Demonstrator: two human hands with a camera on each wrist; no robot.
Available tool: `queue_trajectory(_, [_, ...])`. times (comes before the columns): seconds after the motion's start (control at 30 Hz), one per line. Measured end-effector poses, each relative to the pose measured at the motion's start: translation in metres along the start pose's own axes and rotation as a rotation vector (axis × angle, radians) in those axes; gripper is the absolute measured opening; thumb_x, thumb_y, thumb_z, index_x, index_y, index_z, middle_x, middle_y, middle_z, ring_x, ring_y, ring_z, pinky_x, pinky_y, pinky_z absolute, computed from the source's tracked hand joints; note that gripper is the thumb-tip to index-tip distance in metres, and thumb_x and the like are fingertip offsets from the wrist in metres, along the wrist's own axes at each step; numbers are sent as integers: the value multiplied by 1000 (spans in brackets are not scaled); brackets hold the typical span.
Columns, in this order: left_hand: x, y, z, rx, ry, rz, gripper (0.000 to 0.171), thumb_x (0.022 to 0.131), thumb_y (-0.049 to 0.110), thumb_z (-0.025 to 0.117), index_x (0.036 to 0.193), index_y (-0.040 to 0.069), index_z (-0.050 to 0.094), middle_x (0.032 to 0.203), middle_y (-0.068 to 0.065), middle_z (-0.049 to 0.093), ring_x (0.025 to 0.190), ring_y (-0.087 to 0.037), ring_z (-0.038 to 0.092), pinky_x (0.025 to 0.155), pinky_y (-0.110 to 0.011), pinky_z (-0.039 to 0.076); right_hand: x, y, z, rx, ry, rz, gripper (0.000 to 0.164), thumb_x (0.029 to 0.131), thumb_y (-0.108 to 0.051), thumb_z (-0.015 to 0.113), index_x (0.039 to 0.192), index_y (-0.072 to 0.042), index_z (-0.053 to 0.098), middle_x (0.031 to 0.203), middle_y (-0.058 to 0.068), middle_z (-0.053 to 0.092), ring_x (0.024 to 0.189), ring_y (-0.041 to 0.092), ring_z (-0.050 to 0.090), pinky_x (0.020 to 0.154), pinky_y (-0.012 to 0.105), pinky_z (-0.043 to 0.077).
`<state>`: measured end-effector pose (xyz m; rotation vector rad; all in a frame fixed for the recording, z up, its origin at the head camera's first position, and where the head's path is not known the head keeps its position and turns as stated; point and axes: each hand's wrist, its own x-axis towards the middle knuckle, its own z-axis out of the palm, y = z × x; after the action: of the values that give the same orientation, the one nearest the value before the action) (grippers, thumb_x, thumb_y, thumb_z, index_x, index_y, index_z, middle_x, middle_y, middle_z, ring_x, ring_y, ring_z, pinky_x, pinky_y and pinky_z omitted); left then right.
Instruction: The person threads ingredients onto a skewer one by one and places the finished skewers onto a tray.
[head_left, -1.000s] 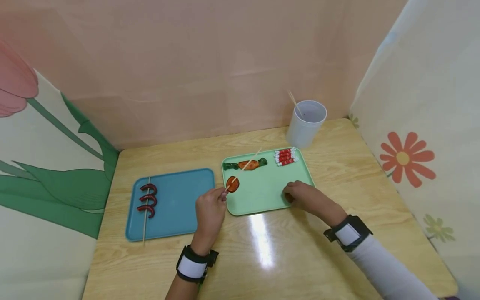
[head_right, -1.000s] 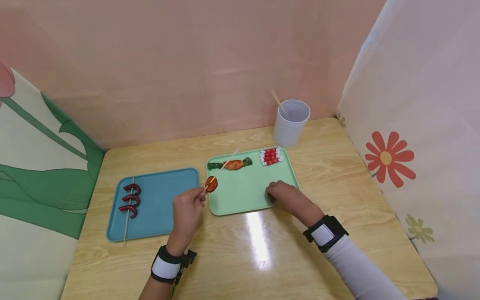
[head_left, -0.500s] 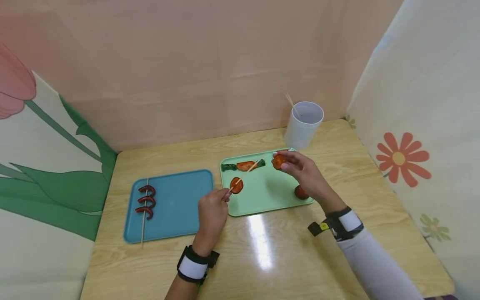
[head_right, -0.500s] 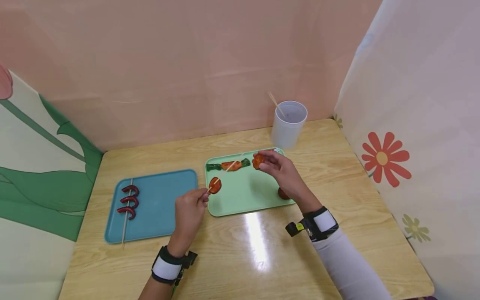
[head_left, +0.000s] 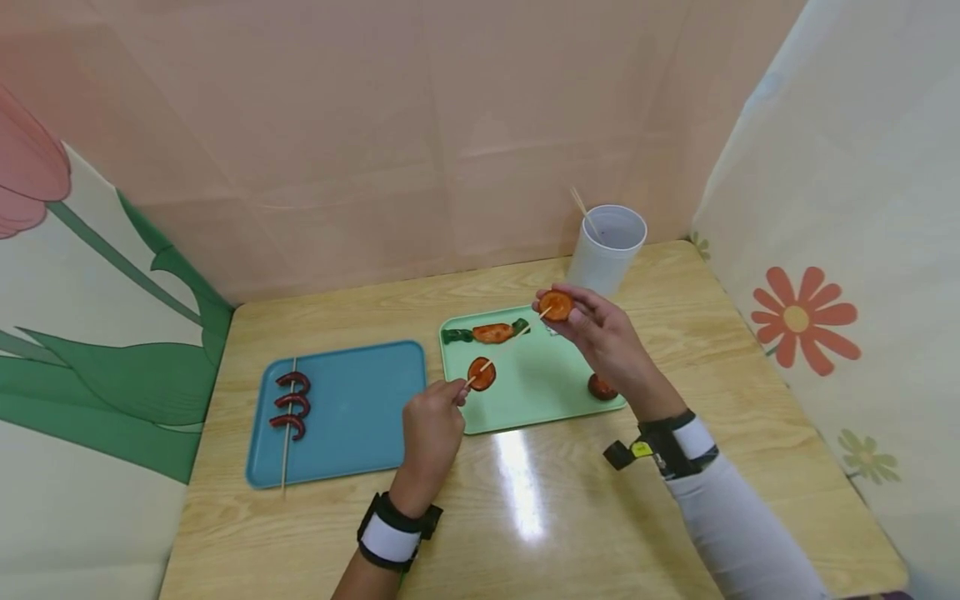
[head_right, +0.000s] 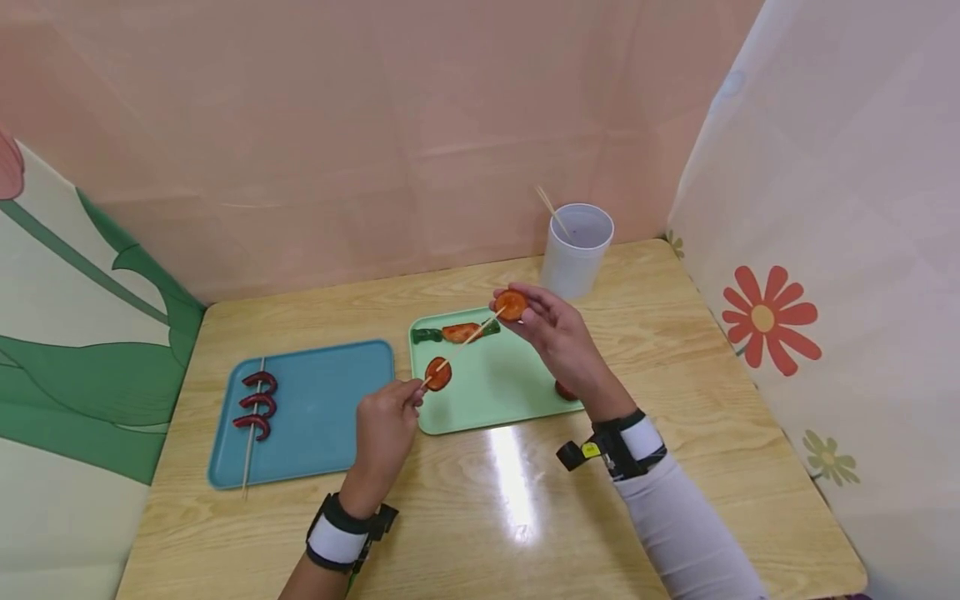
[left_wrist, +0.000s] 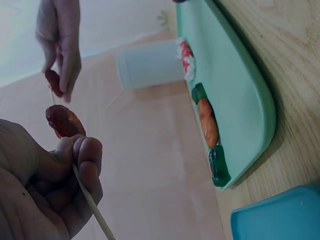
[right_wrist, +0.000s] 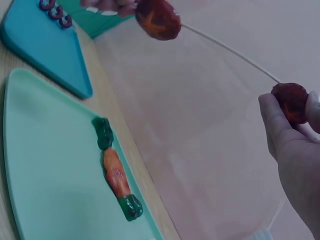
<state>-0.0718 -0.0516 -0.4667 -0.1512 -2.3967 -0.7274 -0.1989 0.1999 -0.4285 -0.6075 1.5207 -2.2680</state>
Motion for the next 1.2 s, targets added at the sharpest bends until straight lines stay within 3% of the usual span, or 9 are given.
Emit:
queue_trajectory(0.47, [4,4,-5,23,-16,15,13,83,-8,77,89,3,81,71,-6,73,59,-15,71,53,-31,58,0,2,9,-55,-40,-19,44,108,-3,41,152,5,38,150,21,51,136,21,58,108,33,49])
queue_trajectory(0.73, [10,13,-3,26,22,43,14,82,-10,77,87,2,81,70,-7,73,59,-15,70,53,-29,58,-5,20,26,-183,-71,45,47,106,-11,52,148,7,43,137,8,60,126,13,64,104,32,53])
queue_trajectory(0.93, [15,19,-3,39,35,44,16,82,-12,75,87,2,81,69,-7,72,58,-15,70,51,-30,57,-8,29,40,-181,-71,67,47,105,-11,55,146,9,43,137,11,61,123,13,66,103,33,54])
queue_trajectory(1.1, [16,18,-5,60,40,33,15,82,-11,76,87,3,81,69,-7,72,57,-15,70,51,-30,57,-8,28,41,-204,-62,85,48,104,-11,56,148,5,44,141,14,59,121,14,68,102,33,55])
queue_trajectory(1.2, [16,17,-6,71,56,30,21,80,-15,73,88,3,81,70,-7,73,59,-15,71,51,-31,57,-7,28,36,-266,-62,108,51,104,-12,58,152,-1,44,147,16,55,128,21,64,105,36,54])
